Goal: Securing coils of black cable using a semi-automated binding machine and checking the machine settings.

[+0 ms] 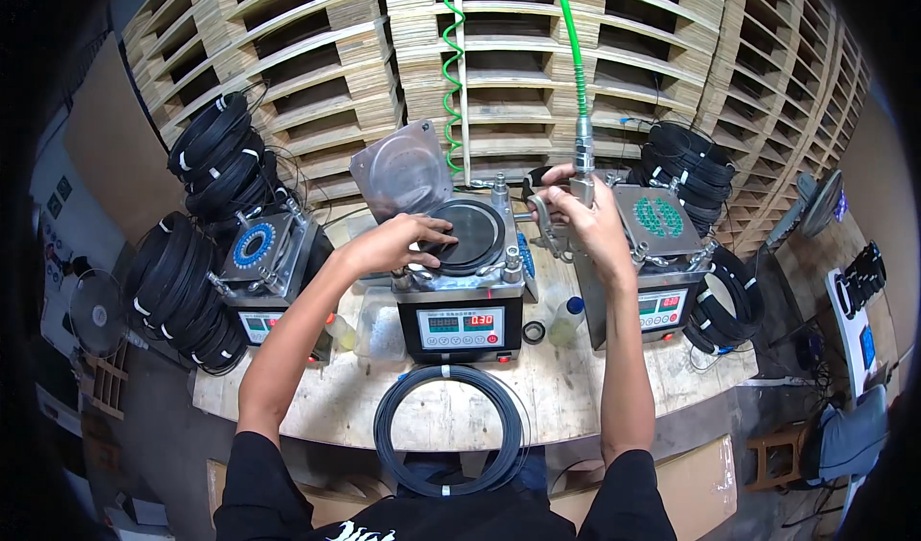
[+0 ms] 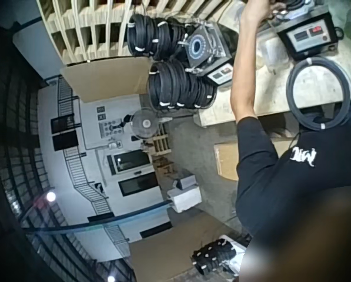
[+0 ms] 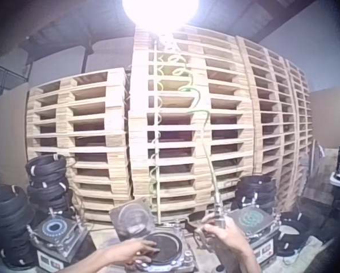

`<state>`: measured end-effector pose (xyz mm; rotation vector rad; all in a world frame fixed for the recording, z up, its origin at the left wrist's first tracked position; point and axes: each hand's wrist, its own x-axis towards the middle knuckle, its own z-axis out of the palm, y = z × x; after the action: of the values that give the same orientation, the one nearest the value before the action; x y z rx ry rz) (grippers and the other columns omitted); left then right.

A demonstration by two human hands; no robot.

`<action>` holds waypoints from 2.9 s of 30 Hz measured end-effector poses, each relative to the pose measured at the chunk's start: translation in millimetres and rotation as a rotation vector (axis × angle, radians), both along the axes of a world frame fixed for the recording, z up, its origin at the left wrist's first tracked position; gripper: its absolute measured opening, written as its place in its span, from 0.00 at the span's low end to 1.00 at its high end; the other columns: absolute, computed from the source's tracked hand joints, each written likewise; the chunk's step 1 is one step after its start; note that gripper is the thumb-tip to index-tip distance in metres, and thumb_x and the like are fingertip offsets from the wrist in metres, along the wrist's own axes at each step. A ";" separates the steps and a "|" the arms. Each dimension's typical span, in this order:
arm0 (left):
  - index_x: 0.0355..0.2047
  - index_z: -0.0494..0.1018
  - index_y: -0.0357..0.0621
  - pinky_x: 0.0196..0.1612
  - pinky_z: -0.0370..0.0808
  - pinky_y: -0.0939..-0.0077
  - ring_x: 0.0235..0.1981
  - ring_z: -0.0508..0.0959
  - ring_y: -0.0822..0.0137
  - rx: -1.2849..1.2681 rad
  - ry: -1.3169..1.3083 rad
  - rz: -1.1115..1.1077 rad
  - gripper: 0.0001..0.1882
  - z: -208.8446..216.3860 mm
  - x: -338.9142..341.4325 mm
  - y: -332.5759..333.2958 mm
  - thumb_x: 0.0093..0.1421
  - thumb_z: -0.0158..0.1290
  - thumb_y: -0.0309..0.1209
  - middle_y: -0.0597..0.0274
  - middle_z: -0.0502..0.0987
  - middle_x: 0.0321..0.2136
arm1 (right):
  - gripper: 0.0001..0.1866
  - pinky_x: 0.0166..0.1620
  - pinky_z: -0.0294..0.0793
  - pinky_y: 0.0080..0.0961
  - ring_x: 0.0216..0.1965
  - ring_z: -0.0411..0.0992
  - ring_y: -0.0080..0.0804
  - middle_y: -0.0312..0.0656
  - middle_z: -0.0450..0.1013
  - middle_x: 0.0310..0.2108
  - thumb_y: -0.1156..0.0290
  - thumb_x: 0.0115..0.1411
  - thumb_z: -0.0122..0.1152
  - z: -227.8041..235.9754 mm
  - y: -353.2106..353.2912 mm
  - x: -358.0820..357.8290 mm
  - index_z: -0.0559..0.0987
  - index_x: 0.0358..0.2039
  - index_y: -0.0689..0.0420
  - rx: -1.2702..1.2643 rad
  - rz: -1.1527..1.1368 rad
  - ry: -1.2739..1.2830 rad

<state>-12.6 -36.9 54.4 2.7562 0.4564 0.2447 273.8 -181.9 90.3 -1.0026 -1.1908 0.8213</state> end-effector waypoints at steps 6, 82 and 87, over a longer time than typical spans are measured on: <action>0.55 0.76 0.46 0.61 0.69 0.58 0.59 0.71 0.46 -0.035 -0.007 0.039 0.24 -5.7 6.0 6.5 0.56 0.62 0.33 0.45 0.69 0.61 | 0.10 0.40 0.80 0.25 0.35 0.80 0.33 0.46 0.78 0.34 0.71 0.66 0.55 -3.5 7.3 -0.9 0.71 0.45 0.60 -0.027 0.037 0.040; 0.40 0.78 0.30 0.37 0.72 0.79 0.31 0.74 0.79 -0.391 -1.038 0.657 0.16 -114.5 -31.2 39.9 0.65 0.56 0.34 0.64 0.82 0.29 | 0.33 0.53 0.72 0.38 0.48 0.77 0.41 0.44 0.80 0.40 0.58 0.47 0.75 60.7 61.0 -84.8 0.78 0.56 0.45 -0.139 0.266 -2.034; 0.41 0.78 0.29 0.37 0.73 0.78 0.31 0.75 0.79 -0.400 -1.000 0.711 0.17 -116.1 -33.2 39.3 0.64 0.57 0.36 0.61 0.83 0.30 | 0.27 0.50 0.73 0.42 0.45 0.78 0.42 0.41 0.81 0.38 0.58 0.43 0.76 67.2 65.5 -86.0 0.83 0.47 0.46 -0.269 0.243 -2.210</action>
<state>-45.8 2.4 -61.6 1.6737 0.9979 1.4066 187.8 -116.4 157.4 -2.0216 -3.0487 -0.4383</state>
